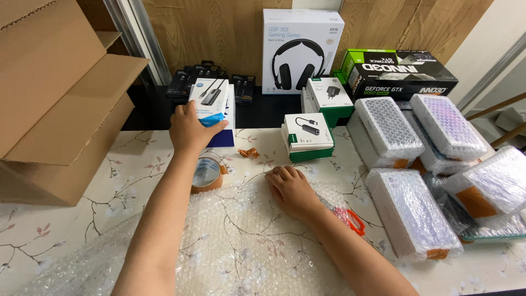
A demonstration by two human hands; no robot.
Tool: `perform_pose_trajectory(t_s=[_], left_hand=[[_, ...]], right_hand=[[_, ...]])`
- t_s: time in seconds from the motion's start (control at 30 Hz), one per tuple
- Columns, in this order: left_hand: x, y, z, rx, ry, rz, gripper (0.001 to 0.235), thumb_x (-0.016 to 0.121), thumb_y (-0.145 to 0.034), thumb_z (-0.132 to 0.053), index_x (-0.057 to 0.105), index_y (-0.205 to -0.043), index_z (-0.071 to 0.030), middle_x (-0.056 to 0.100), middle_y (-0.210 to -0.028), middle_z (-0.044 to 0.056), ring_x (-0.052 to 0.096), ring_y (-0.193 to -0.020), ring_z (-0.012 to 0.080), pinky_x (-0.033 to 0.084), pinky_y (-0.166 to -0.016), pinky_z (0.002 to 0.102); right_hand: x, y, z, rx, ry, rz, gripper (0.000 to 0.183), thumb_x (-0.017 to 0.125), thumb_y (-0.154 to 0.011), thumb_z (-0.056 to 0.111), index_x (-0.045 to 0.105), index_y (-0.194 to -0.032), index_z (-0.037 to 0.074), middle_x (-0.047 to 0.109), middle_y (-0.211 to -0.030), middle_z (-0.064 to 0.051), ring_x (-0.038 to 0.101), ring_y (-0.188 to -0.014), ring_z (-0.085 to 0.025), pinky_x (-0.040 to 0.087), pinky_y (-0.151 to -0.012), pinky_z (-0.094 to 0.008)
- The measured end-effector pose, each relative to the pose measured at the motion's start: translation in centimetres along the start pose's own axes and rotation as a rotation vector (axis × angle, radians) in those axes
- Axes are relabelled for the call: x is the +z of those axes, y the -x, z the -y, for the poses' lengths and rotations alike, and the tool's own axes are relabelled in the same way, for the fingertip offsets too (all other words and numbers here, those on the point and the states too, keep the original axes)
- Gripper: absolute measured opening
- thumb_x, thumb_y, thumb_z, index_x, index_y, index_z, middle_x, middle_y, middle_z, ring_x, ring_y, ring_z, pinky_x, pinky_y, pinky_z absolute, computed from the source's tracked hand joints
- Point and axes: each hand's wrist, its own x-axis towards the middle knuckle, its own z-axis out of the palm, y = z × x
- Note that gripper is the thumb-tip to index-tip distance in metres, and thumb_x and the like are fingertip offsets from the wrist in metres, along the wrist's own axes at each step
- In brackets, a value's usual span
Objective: The person wraps a small box in bubble wrap and secures it with brown tape. They then place the wrapped item on a stack of other wrapped packages. Next, they lay out a sheet of bubble wrap and wrap another small box, securing it with tape.
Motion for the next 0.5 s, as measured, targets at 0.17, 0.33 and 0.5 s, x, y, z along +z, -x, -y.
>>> perform_pose_trajectory(t_s=[0.17,0.33,0.5], left_hand=[[-0.1,0.5,-0.2,-0.007,-0.035,-0.003,0.104,0.085,-0.072,-0.068,0.051,-0.145,-0.002,0.059,-0.126,0.023,0.064,-0.114,0.0429,0.054,-0.091,0.052],[0.7,0.2,0.1,-0.059,-0.044,0.034,0.105,0.08,-0.073,-0.072,0.047,-0.149,-0.006,0.056,-0.127,0.02,0.06,-0.117,0.0401,0.051,-0.093,0.055],[-0.3,1.3,0.0,0.179,0.119,-0.146,0.11,0.082,-0.062,-0.079,0.062,-0.14,-0.004,0.063,-0.121,0.019,0.063,-0.112,0.0414,0.045,-0.096,0.051]], right_hand=[[0.6,-0.1,-0.4,0.001,-0.001,-0.002,0.032,0.056,-0.101,0.025,0.068,-0.13,0.016,0.061,-0.129,-0.009,0.054,-0.13,-0.03,0.047,-0.109,-0.055],[0.1,0.1,-0.1,0.011,0.007,-0.002,0.033,0.055,-0.102,0.026,0.067,-0.131,0.018,0.061,-0.13,-0.007,0.052,-0.131,-0.028,0.046,-0.109,-0.053],[-1.9,-0.4,0.2,0.119,-0.188,0.021,0.032,0.06,-0.099,0.021,0.073,-0.127,0.014,0.068,-0.126,-0.01,0.057,-0.13,-0.032,0.045,-0.109,-0.057]])
